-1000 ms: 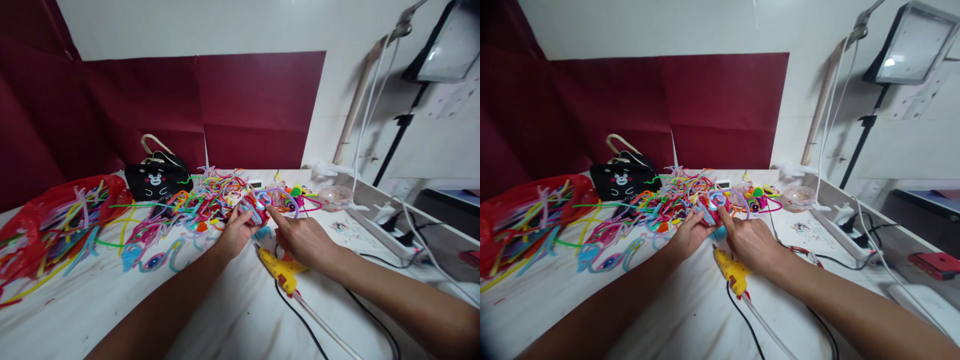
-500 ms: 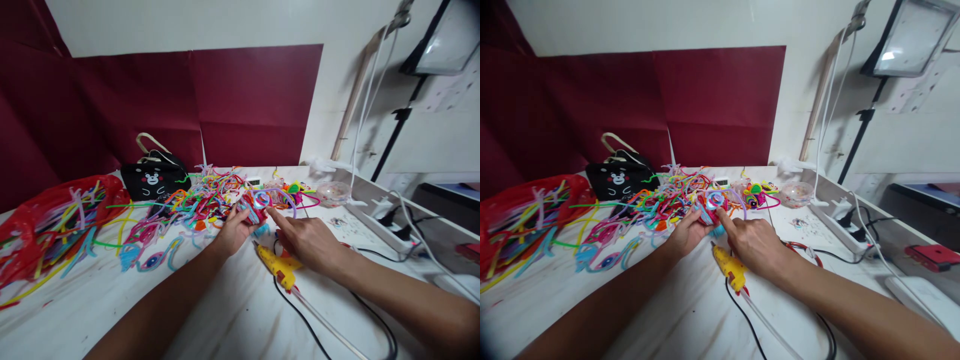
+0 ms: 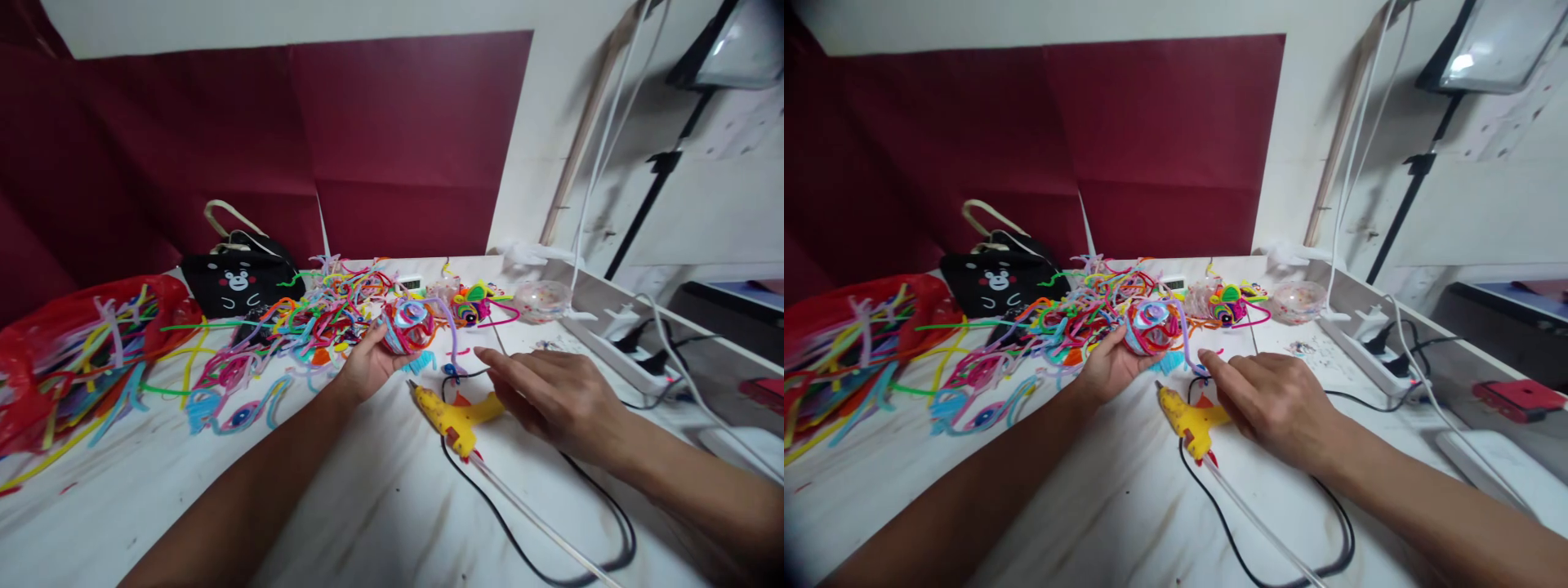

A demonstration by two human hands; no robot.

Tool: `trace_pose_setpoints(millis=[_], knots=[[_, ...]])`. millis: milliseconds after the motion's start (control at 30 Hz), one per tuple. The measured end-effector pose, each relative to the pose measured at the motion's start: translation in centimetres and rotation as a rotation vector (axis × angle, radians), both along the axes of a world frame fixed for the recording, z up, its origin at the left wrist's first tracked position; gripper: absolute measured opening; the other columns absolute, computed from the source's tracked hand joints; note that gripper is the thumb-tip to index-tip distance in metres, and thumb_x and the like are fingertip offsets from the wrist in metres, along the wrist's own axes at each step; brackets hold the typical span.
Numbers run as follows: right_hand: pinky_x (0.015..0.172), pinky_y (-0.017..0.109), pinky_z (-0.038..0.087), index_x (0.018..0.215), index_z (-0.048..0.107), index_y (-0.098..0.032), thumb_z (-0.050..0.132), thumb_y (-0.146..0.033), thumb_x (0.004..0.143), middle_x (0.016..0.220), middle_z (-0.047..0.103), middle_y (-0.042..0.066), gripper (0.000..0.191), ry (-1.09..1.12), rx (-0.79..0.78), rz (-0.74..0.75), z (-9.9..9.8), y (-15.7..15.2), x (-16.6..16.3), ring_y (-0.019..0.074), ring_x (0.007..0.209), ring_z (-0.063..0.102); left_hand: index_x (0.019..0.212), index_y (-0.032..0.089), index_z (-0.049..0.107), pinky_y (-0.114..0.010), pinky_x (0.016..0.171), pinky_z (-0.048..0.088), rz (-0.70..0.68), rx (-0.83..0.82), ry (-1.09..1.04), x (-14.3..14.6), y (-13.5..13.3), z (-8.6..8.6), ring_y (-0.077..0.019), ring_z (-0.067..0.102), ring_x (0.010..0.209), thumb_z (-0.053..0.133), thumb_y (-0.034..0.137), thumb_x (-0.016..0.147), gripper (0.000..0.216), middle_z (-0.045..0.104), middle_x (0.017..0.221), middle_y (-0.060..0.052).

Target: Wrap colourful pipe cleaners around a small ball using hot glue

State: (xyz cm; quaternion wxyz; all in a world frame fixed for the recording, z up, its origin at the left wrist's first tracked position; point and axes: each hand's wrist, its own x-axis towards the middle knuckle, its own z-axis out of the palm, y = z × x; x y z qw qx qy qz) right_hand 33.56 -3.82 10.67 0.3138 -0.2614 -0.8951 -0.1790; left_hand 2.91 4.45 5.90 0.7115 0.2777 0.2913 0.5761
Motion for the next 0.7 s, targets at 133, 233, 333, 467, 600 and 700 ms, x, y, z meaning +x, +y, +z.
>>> trace_pose_setpoints(millis=[133,233,333,467,600,700], knots=[[0.059,0.04,0.057,0.146,0.08,-0.028,0.048,-0.013,0.118,0.086,0.086,0.008,0.045,-0.028,-0.115,-0.077,-0.7,0.5,1.1,0.0264,0.066,0.079,0.157,0.019,0.074,-0.045,0.099,0.077,0.033,-0.038,-0.01,-0.1,0.0,0.6,-0.0294,0.092,0.104,0.057,0.025,0.118,0.042,0.093,0.108,-0.01],[0.061,0.039,0.055,0.135,0.081,-0.027,0.049,-0.012,0.118,0.09,0.087,0.008,0.039,-0.043,-0.092,-0.09,-1.2,0.8,1.2,0.0251,0.068,0.079,0.156,0.018,0.075,-0.049,0.103,0.076,0.036,-0.028,-0.022,-0.3,0.1,0.5,-0.0325,0.092,0.112,0.052,0.029,0.122,0.042,0.093,0.109,-0.009],[0.061,0.036,0.051,0.125,0.08,-0.023,0.052,-0.01,0.118,0.087,0.085,0.007,0.031,-0.046,0.021,-0.073,-1.6,1.0,0.8,0.021,0.063,0.074,0.16,0.021,0.074,-0.052,0.104,0.076,0.034,-0.028,-0.039,-0.5,0.3,0.4,-0.0329,0.092,0.111,0.05,0.032,0.124,0.045,0.093,0.111,-0.01],[0.062,0.033,0.049,0.11,0.079,-0.02,0.053,-0.012,0.118,0.087,0.086,0.008,0.029,-0.076,0.012,-0.044,-1.8,1.7,0.3,0.0178,0.062,0.072,0.16,0.023,0.073,-0.048,0.1,0.077,0.048,-0.043,-0.012,-0.5,0.5,0.5,-0.0317,0.092,0.108,0.05,0.035,0.124,0.045,0.093,0.111,-0.01],[0.065,0.031,0.048,0.105,0.083,-0.02,0.058,-0.016,0.115,0.091,0.09,0.009,0.027,-0.084,-0.18,-0.186,-0.4,3.2,0.4,0.0185,0.069,0.077,0.158,0.024,0.073,-0.049,0.101,0.077,0.071,-0.061,-0.005,-0.5,0.7,0.6,-0.0346,0.091,0.121,0.046,0.036,0.124,0.046,0.093,0.113,-0.012],[0.072,0.029,0.053,0.122,0.088,-0.018,0.064,-0.015,0.111,0.097,0.093,0.009,0.026,-0.023,-0.413,-0.275,1.5,4.6,-0.1,0.0194,0.076,0.081,0.157,0.023,0.073,-0.054,0.105,0.076,0.066,-0.071,-0.009,-0.6,1.0,0.3,-0.0392,0.088,0.135,0.048,0.037,0.123,0.045,0.093,0.115,-0.015]])
